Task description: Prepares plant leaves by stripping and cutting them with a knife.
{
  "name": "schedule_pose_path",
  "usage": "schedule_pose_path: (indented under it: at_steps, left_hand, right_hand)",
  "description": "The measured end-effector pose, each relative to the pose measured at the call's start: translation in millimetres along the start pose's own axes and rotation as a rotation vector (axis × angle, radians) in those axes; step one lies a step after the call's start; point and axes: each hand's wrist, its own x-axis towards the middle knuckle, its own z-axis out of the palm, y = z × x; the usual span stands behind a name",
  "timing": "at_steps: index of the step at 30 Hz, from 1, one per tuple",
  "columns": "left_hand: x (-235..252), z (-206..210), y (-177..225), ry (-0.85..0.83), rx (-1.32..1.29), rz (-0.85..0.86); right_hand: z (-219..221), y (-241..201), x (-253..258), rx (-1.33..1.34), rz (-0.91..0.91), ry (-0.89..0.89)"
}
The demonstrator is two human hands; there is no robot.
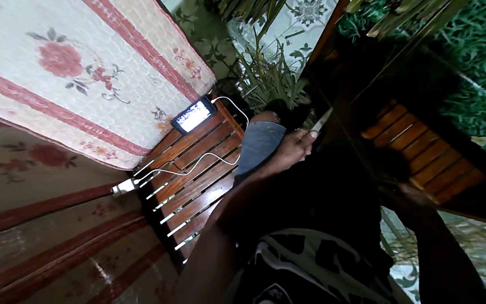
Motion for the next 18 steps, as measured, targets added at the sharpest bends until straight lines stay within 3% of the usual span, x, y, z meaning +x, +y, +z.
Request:
schedule_pose_path:
  at_steps: [7,11,13,18]
  left_hand:
    - [-13,18,7,-0.293,0.147,-0.034]
    - [-20,36,4,-0.409,0.132,0.003]
    - [-23,36,13,-0.4,0.044,-0.023]
    - [-15,17,22,-0.188,-0.28,-0.053]
  right_hand:
    - [19,-38,7,-0.059,0.029,-0.04]
    - [36,-70,7,-0.149,-0.044,-0.051]
    - [38,-71,9,-0.165,-0.09,-0.074]
    - [26,-45,10,-0.099,-0.178,-0.156]
